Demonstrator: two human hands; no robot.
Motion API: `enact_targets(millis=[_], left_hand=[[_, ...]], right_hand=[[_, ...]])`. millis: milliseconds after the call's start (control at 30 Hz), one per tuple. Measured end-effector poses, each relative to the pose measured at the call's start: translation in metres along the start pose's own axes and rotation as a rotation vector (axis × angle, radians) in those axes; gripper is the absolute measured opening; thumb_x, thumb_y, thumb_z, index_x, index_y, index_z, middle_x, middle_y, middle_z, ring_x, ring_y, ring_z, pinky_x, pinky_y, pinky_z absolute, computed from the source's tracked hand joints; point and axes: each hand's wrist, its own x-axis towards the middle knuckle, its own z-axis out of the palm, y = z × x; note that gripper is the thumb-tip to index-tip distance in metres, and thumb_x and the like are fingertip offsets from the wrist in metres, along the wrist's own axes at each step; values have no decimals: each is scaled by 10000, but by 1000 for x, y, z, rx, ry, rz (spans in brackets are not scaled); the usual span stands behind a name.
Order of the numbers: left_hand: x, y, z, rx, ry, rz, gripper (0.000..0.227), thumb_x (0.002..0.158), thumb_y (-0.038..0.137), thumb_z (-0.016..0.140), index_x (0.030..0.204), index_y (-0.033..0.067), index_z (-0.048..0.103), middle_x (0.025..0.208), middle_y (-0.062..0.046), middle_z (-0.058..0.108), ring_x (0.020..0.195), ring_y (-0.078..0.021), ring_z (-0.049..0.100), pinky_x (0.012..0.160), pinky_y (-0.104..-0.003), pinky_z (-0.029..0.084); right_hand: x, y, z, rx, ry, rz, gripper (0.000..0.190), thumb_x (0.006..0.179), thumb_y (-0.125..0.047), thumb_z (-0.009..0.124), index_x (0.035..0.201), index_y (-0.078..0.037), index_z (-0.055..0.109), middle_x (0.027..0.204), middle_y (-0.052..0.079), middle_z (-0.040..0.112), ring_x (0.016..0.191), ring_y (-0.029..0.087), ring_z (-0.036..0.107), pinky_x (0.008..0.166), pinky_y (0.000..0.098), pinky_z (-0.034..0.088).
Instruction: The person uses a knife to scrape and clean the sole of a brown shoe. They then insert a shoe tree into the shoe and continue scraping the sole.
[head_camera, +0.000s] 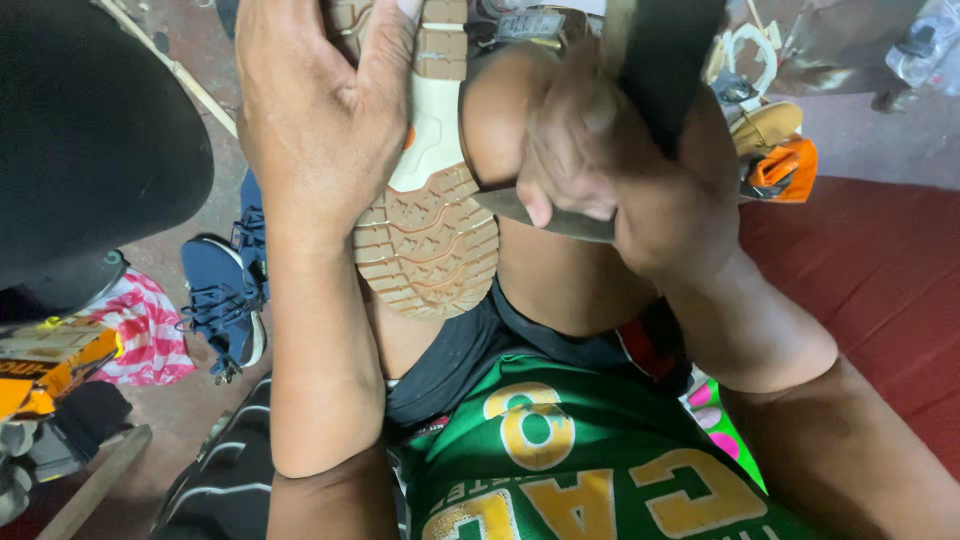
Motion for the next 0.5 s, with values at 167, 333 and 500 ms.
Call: enact_targets(millis=[167, 333, 500], left_hand=[[-5, 11, 1, 120, 13, -10, 274, 1085, 220, 740, 1192, 18, 588, 1137, -200, 637, 1094, -425, 613, 907, -487, 493], [-2, 9, 3, 53, 0, 9, 209, 1109, 212, 691, 1165, 34, 596, 1161, -183, 646, 1096, -393, 636, 919, -466, 510], [0, 2, 5, 27, 15, 52, 219, 1133, 227, 696, 1159, 32, 601, 1146, -187, 653, 1079, -397, 634, 913, -461, 507]], right_hand=[[-48, -30, 22, -530, 569, 305, 132, 1071, -173, 492, 1099, -51, 533, 700, 25, 484, 591, 103, 487, 585, 293, 509], [-64, -32, 10, -762, 332, 326, 364, 1213, -187, 486, 887, -26, 490, 690, 52, 496, 621, 133, 553, 626, 265, 475], [-26, -32, 32, -743, 376, 316, 323, 1171, -182, 508, 881, -43, 478, 643, 31, 459, 570, 114, 509, 584, 267, 474]])
